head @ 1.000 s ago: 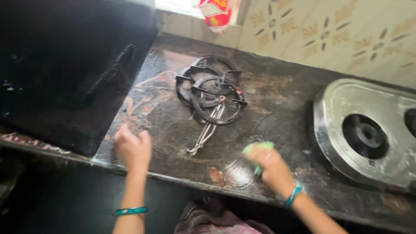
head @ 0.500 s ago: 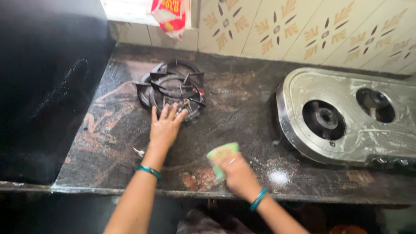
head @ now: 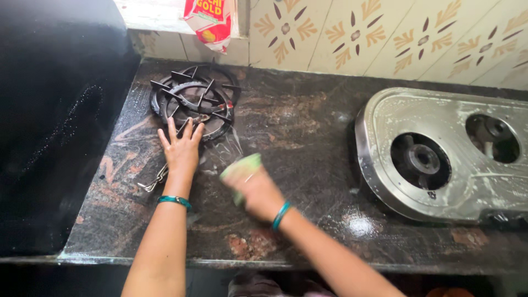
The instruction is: The person scrubs a three-burner gas stove and the surrounding countertop using a green sponge. They repeatedly wipe the stove surface and the adjacent black backsplash, then return to scrubbing the stove top.
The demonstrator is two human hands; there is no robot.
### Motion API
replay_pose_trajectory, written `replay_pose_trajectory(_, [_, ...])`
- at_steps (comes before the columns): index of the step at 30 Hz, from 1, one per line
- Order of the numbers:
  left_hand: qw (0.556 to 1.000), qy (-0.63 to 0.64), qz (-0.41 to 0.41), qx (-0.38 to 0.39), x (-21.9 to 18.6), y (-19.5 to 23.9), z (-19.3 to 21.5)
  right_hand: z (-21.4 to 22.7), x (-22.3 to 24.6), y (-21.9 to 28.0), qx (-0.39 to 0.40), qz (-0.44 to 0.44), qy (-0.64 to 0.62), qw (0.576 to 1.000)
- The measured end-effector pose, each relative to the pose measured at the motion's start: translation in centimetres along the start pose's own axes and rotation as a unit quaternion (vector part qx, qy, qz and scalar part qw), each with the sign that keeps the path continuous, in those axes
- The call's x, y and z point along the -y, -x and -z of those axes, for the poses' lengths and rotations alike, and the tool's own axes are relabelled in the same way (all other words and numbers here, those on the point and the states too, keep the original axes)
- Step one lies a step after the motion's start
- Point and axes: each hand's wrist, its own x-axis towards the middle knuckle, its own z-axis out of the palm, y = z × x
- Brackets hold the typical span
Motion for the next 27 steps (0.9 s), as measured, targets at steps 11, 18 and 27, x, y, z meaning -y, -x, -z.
replay_pose_trajectory(11, [0.98, 0.189, 0.055, 0.006, -4.7, 9.8, 7.6, 2.4, -17.1, -2.6, 0.003, -0.032, 0.175, 0.984])
replay_pose_trajectory(18, [0.98, 0.171, 0.094, 0.049, -3.7, 8.8, 5.9, -1.7, -16.5, -12.4, 0.07, -0.067, 0.163, 0.982])
replay_pose_trajectory(27, [0.968, 0.241, 0.046, 0.055, -5.3, 6.6, 7.2, 3.2, -0.5, 1.0, 0.109, 0.017, -0.039, 0.993])
